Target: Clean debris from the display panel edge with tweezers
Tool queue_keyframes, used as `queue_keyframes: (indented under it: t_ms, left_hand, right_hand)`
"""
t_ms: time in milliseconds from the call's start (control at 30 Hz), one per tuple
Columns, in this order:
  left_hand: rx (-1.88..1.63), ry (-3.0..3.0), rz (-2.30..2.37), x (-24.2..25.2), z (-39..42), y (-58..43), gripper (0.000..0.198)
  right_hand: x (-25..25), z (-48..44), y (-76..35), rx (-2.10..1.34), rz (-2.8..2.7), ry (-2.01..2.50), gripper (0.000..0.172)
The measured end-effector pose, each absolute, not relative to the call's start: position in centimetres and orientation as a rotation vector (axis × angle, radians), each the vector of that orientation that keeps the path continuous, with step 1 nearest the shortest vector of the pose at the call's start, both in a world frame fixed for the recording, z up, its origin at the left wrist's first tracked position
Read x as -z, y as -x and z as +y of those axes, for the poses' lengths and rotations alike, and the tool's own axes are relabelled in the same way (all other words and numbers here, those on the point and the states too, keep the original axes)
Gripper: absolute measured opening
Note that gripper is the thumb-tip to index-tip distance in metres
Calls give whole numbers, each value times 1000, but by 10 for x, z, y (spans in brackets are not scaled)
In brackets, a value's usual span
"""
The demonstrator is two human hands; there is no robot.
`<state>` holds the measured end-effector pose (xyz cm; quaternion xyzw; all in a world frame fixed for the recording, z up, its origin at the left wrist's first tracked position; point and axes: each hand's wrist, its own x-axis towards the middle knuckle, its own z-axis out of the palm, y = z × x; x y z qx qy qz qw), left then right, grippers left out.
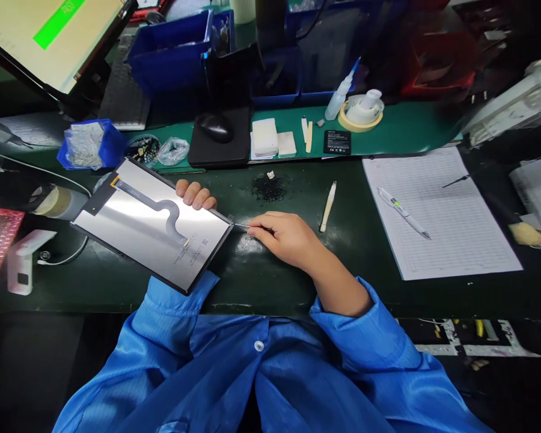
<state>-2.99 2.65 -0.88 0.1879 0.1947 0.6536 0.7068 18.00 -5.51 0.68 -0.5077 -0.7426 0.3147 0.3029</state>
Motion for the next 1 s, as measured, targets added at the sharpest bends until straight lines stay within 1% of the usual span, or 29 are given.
queue_keyframes:
  t_ms: [67,200,300,400,533,633,767,900,1000]
  left_hand:
    - [-1464,-419,479,8,27,29,39]
    - [-1479,-399,465,7,28,28,40]
    - [-1481,-366,393,5,26,27,43]
    - [-1493,-367,382,4,24,26,43]
    - [-1507,-388,418,6,25,27,43]
    - [-1499,-378,398,9,28,28,46]
    - [-1516,-390,466,11,32,28,45]
    - [-1545,-476,537,11,31,29,36]
    - [-1565,-546,522,10,28,32,39]
  right_hand:
    - [-7,-55,-180,-859,-1968,1360,21]
    - [-7,-57,-180,-943,-1876,1480,18]
    - [-8,-56,-180,-874,-1926,1417,14]
    - [-8,-56,-180,-831,-1970,1364,21]
    - [-5,-56,-180,-910,-1878,1467,18]
    - [-5,-55,-180,-846,-1915,1421,15]
    - [-7,-54,-180,-817,-1944,1394,22]
    - [-8,-54,-180,-886,-1842,1467,19]
    - [-10,-54,-181,-816,-1897,1392,13]
